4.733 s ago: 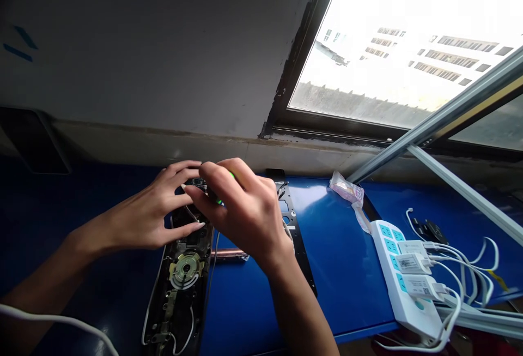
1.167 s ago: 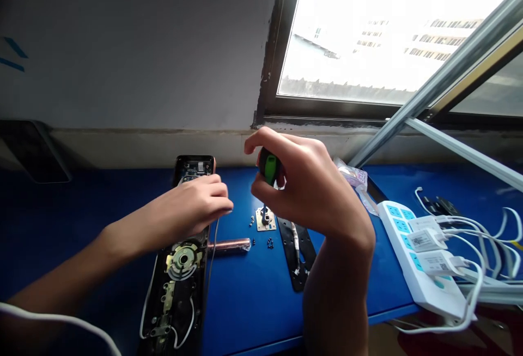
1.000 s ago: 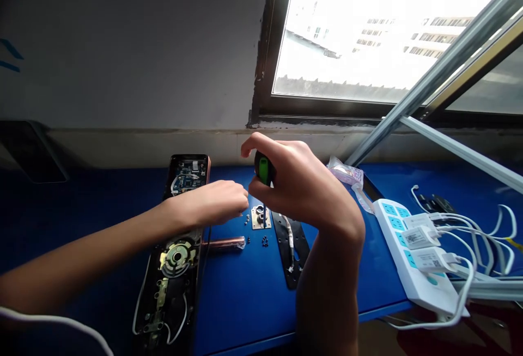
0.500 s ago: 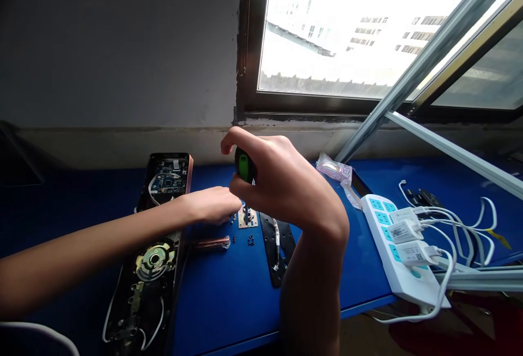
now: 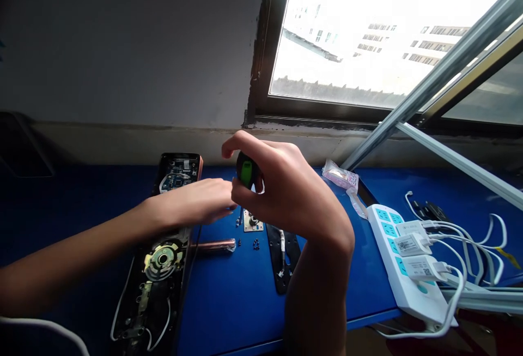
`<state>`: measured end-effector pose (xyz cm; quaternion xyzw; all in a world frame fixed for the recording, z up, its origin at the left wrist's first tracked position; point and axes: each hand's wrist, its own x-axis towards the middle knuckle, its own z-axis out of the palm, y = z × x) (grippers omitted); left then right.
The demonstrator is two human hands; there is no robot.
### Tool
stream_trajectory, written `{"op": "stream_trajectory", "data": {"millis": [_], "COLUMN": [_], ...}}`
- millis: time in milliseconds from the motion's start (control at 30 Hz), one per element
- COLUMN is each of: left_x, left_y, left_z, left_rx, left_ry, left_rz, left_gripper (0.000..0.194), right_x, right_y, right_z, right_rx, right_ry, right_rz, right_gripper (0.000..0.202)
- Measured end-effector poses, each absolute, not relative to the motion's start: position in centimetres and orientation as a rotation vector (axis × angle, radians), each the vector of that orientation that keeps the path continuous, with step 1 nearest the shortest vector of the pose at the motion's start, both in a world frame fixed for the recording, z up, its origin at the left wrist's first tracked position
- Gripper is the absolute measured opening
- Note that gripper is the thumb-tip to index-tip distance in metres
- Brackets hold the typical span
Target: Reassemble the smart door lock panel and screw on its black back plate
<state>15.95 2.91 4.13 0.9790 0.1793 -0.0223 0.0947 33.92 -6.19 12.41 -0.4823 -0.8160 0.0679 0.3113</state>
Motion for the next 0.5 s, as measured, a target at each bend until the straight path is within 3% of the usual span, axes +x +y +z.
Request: {"op": "stream_trajectory", "data": {"millis": [300,500], "left_x": [5.4,0.8], "left_y": [3.1,3.9], "left_z": [6.6,5.8], "left_rx": [2.743,2.665], "left_ry": [0.663,0.817], "left_rz": [0.629,0.721], "left_gripper": [0.018,0.020], "right_x": [29.4,25.0], "right_y": [-6.0,-4.9], "right_z": [12.2,11.5], "right_rx": [-1.034,-0.836], "right_ry": [-1.817,-1.594], "right_rz": [0.271,0.155], "right_gripper": [0.043,0.048]}}
